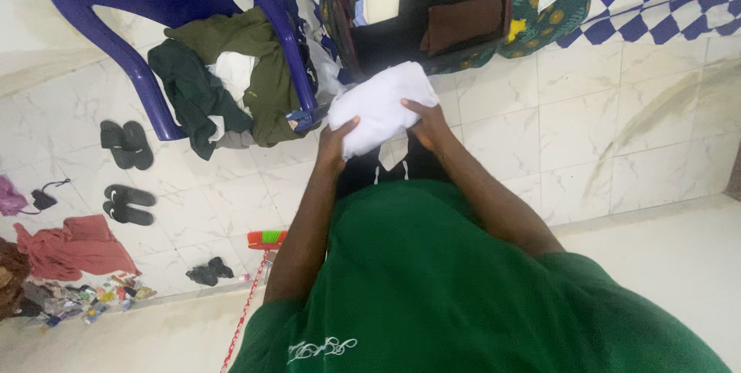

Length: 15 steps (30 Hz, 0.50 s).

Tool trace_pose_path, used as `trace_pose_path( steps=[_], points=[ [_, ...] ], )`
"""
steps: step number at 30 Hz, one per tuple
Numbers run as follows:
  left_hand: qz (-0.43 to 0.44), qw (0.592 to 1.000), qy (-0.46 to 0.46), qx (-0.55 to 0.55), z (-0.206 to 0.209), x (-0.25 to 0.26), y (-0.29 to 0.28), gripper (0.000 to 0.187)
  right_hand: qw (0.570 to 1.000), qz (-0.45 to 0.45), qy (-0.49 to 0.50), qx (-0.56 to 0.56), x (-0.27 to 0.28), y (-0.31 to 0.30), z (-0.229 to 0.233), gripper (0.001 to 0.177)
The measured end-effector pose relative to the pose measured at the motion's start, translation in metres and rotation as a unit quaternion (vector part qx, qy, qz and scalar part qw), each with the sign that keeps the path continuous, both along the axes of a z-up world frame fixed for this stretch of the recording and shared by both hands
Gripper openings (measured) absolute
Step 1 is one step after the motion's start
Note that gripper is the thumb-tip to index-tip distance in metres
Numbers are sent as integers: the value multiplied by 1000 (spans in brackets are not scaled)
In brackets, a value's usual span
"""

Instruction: The person picks up several garments from a chair and a surface, folding a black t-shirt, a brown cloth, and multiple white and grey shirts one by one before placing them into an open suitcase.

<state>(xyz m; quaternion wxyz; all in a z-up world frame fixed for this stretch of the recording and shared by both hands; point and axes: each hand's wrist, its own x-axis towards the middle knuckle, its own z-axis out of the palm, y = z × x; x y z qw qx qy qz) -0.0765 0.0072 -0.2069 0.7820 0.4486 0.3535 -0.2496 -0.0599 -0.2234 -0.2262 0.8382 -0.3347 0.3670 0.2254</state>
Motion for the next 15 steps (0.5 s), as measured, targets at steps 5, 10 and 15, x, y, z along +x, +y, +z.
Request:
trace_pose_path(
  steps=[5,10,15],
  points=[
    [-45,999,21,-13,-93,34,-18,66,999,-42,-28,0,22,-29,-70,62],
    [-67,997,-15,47,-180,79,-40,66,998,-57,-9,-4,64,-52,-139,55],
    [-78,980,-102,151,-246,126,-57,70,999,-38,-27,0,120,-67,-206,50]
  ],
)
